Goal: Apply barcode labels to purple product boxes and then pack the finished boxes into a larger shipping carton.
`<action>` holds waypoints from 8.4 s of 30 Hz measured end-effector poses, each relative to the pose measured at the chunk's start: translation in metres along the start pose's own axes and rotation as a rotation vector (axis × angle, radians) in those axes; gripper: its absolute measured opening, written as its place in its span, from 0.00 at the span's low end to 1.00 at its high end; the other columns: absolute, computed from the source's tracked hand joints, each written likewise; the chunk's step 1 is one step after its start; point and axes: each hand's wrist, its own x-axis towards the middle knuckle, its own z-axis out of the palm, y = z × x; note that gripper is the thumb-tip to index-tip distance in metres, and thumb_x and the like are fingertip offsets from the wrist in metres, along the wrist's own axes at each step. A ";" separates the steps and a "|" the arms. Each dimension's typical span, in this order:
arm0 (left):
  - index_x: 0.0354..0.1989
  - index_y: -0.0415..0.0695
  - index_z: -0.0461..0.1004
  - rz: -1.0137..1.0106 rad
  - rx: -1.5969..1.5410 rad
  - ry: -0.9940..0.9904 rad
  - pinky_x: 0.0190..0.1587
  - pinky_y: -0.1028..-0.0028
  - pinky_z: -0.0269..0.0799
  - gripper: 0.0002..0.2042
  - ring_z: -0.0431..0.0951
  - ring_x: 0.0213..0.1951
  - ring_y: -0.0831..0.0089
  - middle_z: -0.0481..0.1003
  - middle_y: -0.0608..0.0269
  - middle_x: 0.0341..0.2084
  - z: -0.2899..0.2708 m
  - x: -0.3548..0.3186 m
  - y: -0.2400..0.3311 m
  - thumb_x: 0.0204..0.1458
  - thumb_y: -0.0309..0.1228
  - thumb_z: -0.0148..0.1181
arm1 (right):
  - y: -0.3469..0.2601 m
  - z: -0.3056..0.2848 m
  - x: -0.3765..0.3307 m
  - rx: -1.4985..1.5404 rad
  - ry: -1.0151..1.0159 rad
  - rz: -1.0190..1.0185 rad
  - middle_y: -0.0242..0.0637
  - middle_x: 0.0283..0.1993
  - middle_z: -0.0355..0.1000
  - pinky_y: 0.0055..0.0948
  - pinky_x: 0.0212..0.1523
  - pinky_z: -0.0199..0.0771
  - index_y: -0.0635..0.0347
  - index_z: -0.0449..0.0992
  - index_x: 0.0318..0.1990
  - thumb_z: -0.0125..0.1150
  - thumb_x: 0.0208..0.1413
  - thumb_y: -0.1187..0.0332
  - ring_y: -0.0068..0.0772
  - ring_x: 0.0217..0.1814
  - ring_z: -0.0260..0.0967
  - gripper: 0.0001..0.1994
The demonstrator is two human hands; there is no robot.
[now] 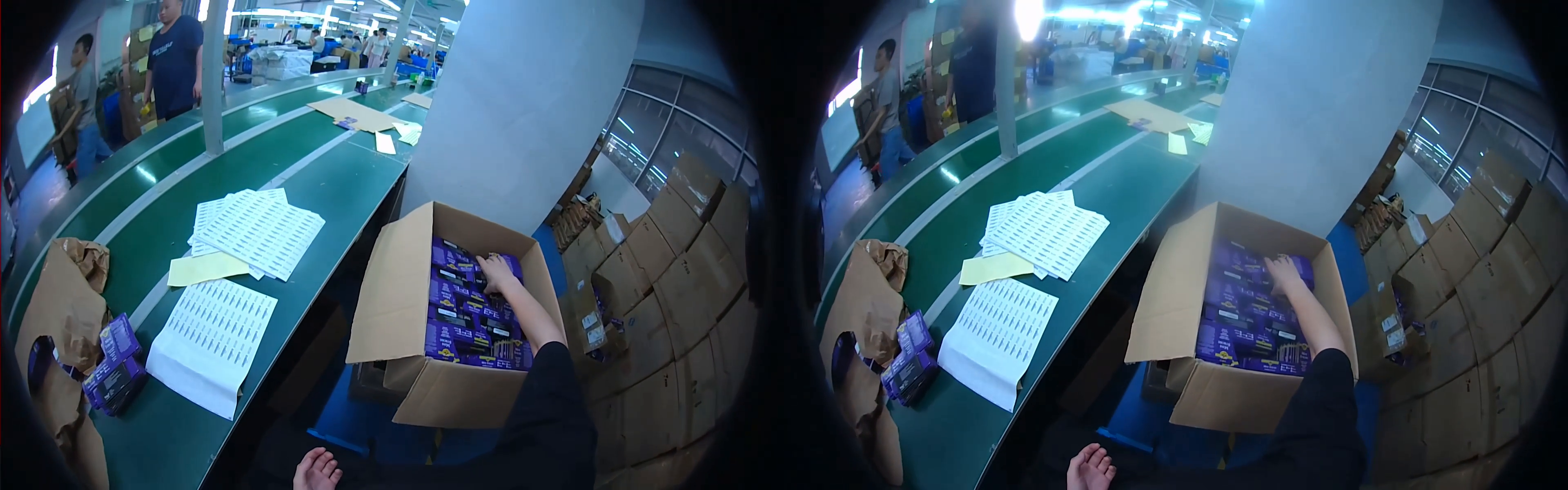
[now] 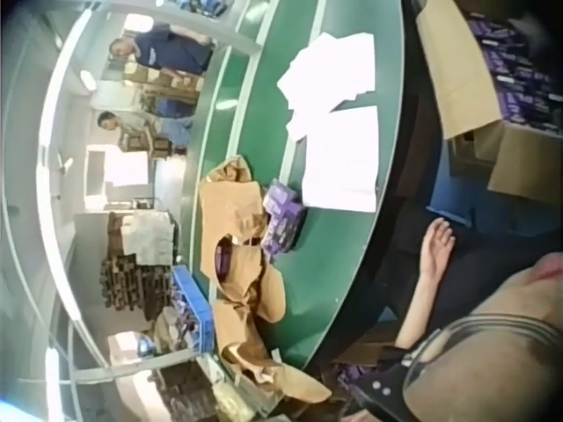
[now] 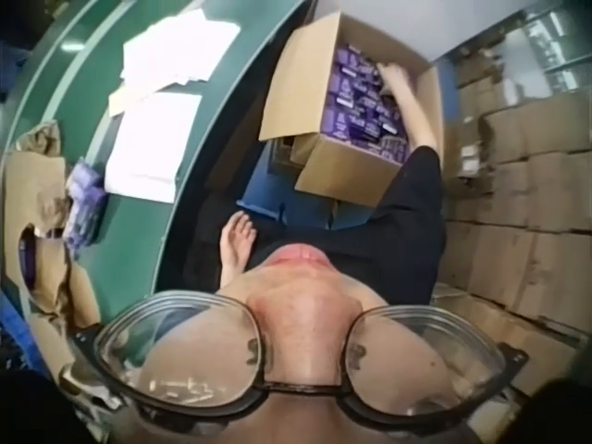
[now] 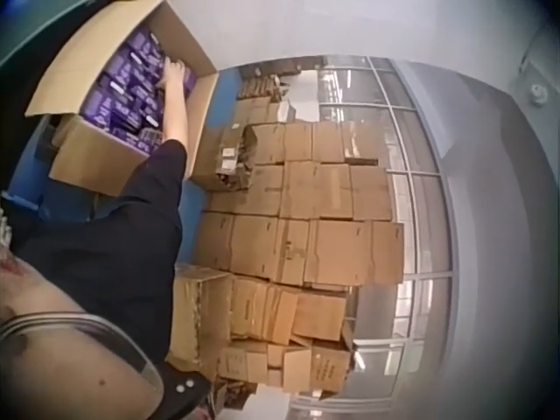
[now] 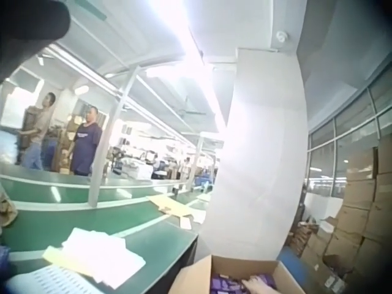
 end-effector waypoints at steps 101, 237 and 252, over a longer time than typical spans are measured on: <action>0.59 0.36 0.68 0.925 2.124 0.686 0.59 0.60 0.72 0.37 0.77 0.54 0.49 0.75 0.44 0.51 0.040 -0.102 0.404 0.38 0.35 0.76 | -0.562 -0.210 -0.129 0.872 0.435 -1.347 0.52 0.61 0.70 0.44 0.67 0.68 0.66 0.73 0.58 0.65 0.49 0.77 0.56 0.66 0.67 0.24; 0.47 0.33 0.74 0.774 0.463 0.125 0.45 0.80 0.76 0.06 0.81 0.42 0.80 0.81 0.61 0.38 0.036 0.003 0.175 0.65 0.22 0.59 | -0.557 -0.240 -0.232 1.192 0.117 -0.963 0.44 0.43 0.83 0.27 0.49 0.78 0.70 0.83 0.41 0.72 0.47 0.83 0.32 0.44 0.81 0.11; 0.49 0.35 0.75 0.760 0.581 0.141 0.46 0.76 0.77 0.08 0.80 0.42 0.79 0.81 0.63 0.39 0.038 0.003 0.173 0.63 0.20 0.60 | -0.555 -0.241 -0.233 1.184 0.184 -1.002 0.45 0.40 0.82 0.28 0.47 0.78 0.71 0.81 0.38 0.65 0.51 0.85 0.34 0.42 0.80 0.07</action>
